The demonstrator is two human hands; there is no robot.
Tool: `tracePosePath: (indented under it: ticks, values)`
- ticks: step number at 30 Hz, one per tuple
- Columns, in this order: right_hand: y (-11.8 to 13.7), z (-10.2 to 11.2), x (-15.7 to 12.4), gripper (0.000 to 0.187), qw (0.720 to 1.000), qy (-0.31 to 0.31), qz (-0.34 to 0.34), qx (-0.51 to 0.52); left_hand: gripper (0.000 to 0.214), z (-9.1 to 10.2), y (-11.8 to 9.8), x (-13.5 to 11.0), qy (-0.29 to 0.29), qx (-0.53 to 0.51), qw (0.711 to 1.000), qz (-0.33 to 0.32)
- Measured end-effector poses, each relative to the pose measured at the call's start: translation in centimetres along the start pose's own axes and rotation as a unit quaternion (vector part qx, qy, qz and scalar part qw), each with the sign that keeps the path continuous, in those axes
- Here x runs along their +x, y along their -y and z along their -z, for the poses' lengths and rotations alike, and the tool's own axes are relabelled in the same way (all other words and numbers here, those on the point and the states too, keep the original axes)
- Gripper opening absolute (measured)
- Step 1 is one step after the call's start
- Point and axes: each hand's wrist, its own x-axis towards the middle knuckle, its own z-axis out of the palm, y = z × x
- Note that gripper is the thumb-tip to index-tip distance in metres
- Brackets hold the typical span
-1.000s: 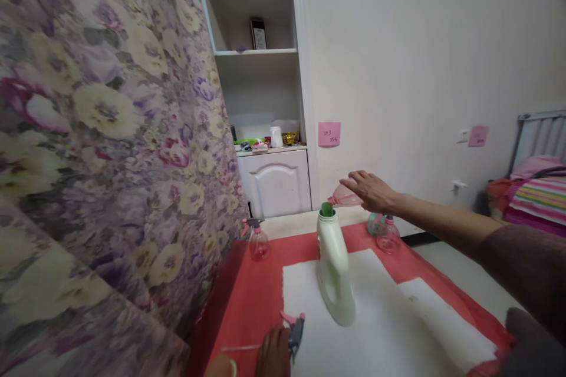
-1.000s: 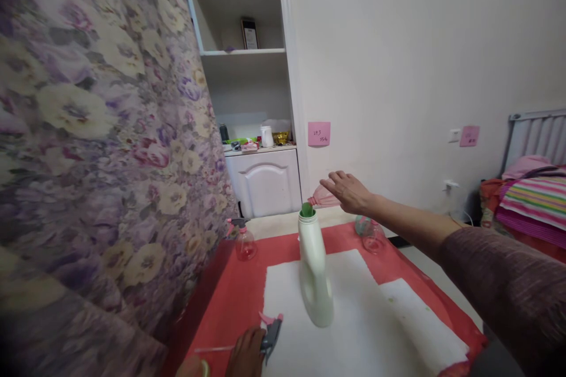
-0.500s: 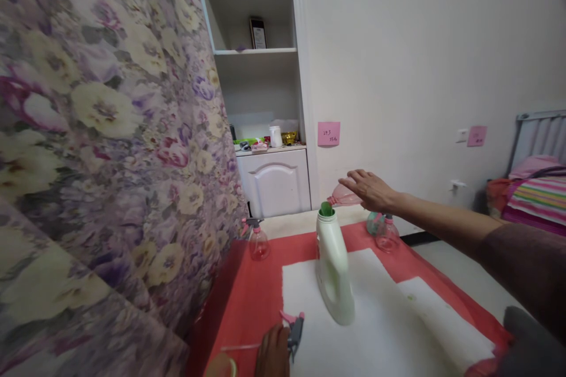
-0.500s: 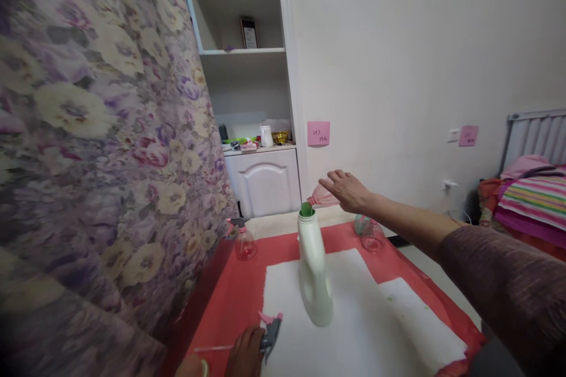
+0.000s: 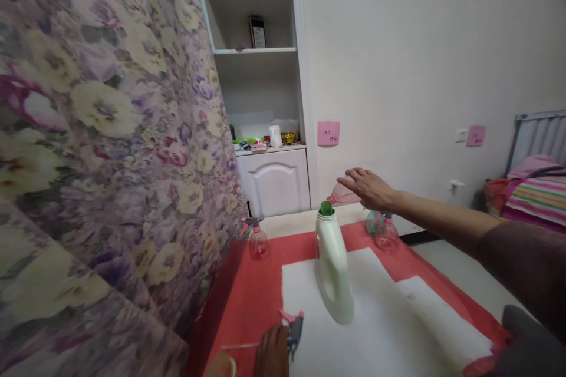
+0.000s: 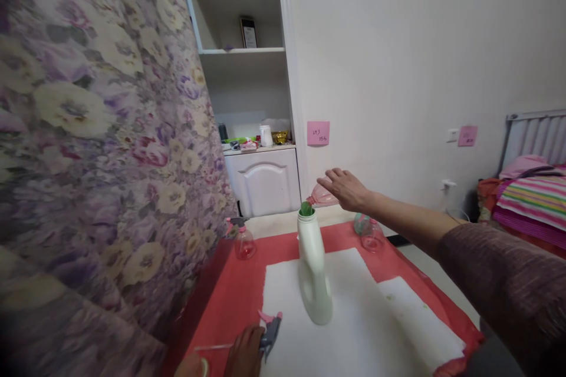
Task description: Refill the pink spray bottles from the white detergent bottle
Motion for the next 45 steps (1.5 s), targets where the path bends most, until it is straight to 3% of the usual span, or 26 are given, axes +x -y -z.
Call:
tracePosePath:
  ticks: [9, 26, 39, 45]
  values:
    - [-0.1, 0.1, 0.2, 0.070, 1.000, -0.007, 0.014, -0.018, 0.050, 1.6, -1.6, -0.5, 0.017, -0.002, 0.999, 0.027]
    - [0.0, 0.7, 0.7, 0.067, 0.999, -0.007, 0.030, -0.043, 0.048, 1.4, -1.2, -0.4, 0.000, 0.005, 1.000, 0.015]
    - [0.6, 1.9, 1.6, 0.062, 0.997, 0.008, 0.050, -0.066, 0.054, 1.7, -1.3, -0.1, 0.030, 0.018, 0.999, 0.030]
    - [0.6, 2.3, 2.1, 0.061, 0.994, 0.010, 0.068, -0.081, 0.050, 0.9, -1.0, -0.3, -0.013, 0.028, 0.999, 0.023]
